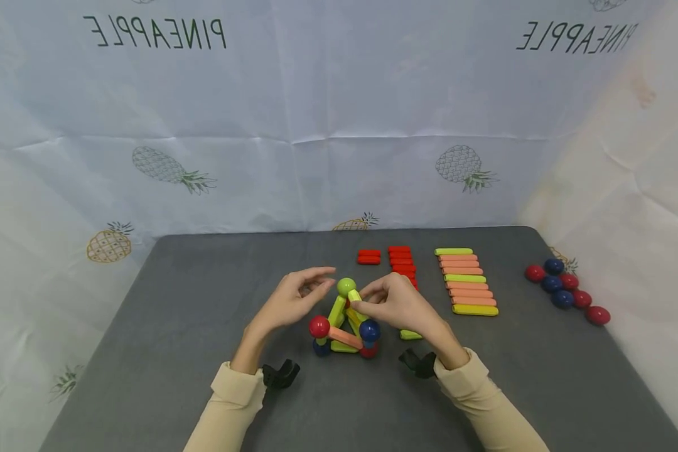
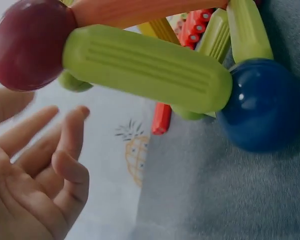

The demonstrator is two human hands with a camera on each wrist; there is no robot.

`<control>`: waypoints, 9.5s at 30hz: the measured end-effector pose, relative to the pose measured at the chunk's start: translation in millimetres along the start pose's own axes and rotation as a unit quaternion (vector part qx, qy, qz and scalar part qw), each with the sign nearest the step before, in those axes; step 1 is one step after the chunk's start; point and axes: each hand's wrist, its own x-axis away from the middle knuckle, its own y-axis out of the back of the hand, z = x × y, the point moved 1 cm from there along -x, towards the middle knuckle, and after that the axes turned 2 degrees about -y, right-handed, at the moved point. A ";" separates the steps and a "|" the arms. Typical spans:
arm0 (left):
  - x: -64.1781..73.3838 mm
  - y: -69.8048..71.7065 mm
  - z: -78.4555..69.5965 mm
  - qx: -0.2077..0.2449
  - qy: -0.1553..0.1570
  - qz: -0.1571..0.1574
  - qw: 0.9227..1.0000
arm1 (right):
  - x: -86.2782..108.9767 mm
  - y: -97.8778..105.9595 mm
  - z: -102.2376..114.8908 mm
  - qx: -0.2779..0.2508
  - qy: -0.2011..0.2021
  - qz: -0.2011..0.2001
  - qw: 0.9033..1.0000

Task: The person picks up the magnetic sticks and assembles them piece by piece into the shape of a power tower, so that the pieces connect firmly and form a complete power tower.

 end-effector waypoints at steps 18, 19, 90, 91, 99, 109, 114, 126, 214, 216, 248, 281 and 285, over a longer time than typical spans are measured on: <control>-14.5 -12.2 0.5 0.002 -0.022 0.073 0.997 | -3.4 -5.0 -7.2 -0.007 -0.015 0.024 1.000; -14.7 -12.1 0.7 0.003 -0.022 0.073 0.997 | -3.6 -5.4 -7.8 -0.010 -0.019 0.022 1.000; 56.5 16.2 -19.0 -0.074 -0.055 0.018 0.996 | 3.6 -2.9 32.1 0.042 0.213 -0.041 0.975; 56.6 15.3 -20.5 -0.079 -0.050 0.019 0.995 | 4.0 -6.1 33.3 0.042 0.215 -0.033 0.975; 54.3 11.3 -22.1 -0.093 -0.032 0.027 0.995 | 6.5 -28.0 37.1 0.107 0.206 -0.012 0.973; 55.1 10.0 -19.6 -0.098 -0.031 0.026 0.994 | 3.7 -37.7 36.3 0.170 0.197 -0.017 0.966; 54.8 11.3 -19.4 -0.101 -0.025 0.028 0.994 | 2.6 -37.9 34.9 0.175 0.195 -0.020 0.965; 53.0 14.5 -19.7 -0.089 -0.018 0.035 0.995 | 0.4 -35.6 33.5 0.171 0.194 0.000 0.966; 44.3 -19.7 -30.0 -0.159 -0.062 -0.008 0.985 | 20.0 10.4 40.7 0.086 0.209 0.008 0.974; 44.1 -20.5 -30.0 -0.157 -0.065 -0.010 0.985 | 24.3 5.6 38.6 0.092 0.206 0.020 0.974; 47.0 -18.1 -32.6 -0.150 -0.056 0.006 0.987 | 30.2 -32.2 19.6 0.247 0.210 -0.060 0.944; 52.8 -7.5 -31.3 -0.171 -0.014 0.026 0.985 | 73.1 28.0 -39.3 0.118 0.120 -0.172 0.971; 52.4 -7.2 -30.8 -0.167 -0.007 0.031 0.985 | 83.0 37.1 -60.8 0.138 0.104 -0.190 0.967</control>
